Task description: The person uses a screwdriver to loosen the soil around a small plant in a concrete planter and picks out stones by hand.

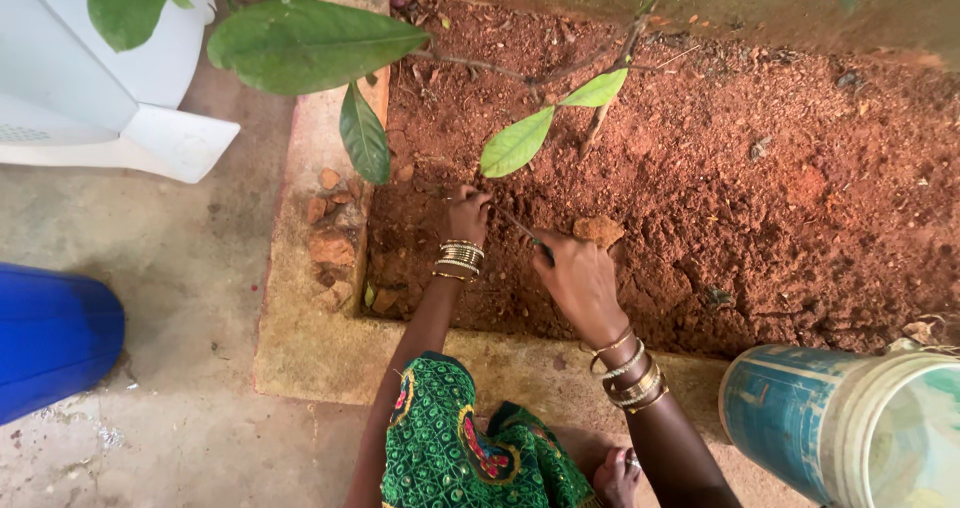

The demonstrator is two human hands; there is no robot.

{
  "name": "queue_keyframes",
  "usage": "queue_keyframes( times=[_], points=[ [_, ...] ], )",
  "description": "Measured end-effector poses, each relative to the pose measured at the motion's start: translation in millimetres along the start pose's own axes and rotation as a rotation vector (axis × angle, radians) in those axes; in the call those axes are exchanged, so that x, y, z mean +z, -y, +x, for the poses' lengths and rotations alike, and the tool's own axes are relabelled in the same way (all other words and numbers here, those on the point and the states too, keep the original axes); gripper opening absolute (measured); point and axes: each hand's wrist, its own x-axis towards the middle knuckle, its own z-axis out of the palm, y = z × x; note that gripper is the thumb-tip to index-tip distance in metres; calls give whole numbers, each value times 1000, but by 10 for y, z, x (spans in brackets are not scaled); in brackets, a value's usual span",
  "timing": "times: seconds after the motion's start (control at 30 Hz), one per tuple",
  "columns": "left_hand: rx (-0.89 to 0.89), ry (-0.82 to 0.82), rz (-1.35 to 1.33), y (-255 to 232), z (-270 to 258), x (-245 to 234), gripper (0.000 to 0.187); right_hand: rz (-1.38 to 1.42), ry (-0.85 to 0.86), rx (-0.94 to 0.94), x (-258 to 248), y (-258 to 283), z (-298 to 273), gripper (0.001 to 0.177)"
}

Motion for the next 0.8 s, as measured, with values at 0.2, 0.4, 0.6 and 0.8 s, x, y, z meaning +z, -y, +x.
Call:
queue_keyframes(
  times=[0.2,0.4,0.6,0.8],
  points=[
    [155,-167,-17,72,53,67,23,-591,49,-130,438,380,-93,27],
    [64,-97,-34,412,156,512,14,-602,180,-160,677,506,-133,59],
    [186,-181,-66,445,141,473,10,-630,65,-165,773,286,-19,28],
    [-35,35,-47,-98,50,-112,31,-174,-58,-73,177,-116,-170,31]
  ],
)
